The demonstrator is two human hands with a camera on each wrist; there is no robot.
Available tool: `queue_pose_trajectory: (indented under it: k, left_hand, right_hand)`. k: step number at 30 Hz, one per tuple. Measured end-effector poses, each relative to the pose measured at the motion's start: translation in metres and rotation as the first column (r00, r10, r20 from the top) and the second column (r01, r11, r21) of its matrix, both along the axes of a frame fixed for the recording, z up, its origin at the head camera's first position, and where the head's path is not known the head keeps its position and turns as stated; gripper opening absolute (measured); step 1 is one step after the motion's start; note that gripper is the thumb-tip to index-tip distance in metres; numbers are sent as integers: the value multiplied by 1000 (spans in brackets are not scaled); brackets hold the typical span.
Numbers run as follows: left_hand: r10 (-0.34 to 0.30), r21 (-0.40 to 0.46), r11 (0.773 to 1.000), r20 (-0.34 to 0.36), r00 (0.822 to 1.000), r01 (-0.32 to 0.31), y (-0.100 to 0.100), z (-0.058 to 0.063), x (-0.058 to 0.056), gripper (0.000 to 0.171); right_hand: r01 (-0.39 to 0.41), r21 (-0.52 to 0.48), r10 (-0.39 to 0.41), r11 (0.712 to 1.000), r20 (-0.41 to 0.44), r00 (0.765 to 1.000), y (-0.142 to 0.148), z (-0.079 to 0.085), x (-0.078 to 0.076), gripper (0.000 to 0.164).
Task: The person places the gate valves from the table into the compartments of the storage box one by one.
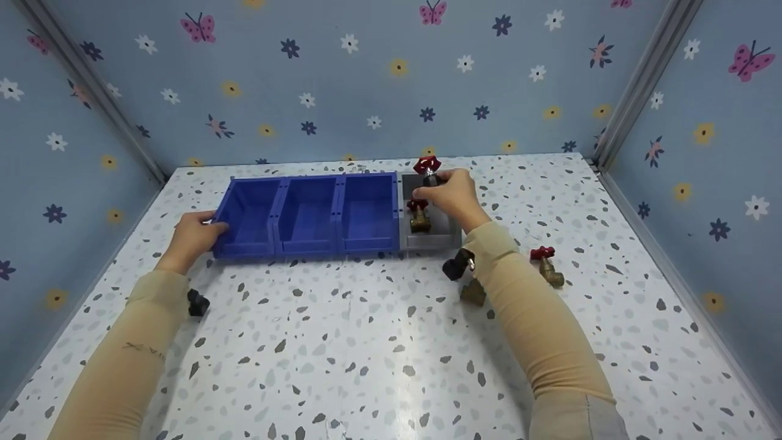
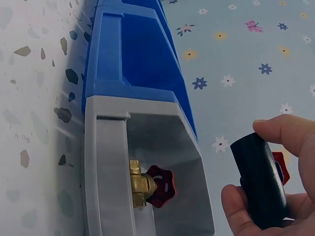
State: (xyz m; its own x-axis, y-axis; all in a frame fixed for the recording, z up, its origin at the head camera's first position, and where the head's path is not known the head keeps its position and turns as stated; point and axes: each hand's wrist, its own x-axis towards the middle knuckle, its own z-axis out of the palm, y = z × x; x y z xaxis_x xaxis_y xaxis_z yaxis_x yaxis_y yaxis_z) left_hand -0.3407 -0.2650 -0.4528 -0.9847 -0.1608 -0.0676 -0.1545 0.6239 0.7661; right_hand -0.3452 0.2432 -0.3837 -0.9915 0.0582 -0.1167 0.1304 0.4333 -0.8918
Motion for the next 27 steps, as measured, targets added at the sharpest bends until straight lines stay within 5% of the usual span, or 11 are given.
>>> queue_pose_trajectory:
  k: [27]
  left_hand:
    - [-1, -5, 1000, -12, 1000, 1, 0, -1, -1, 57]
  right_hand:
    - [-47, -24, 46, 999, -40, 998, -43, -6, -3, 59]
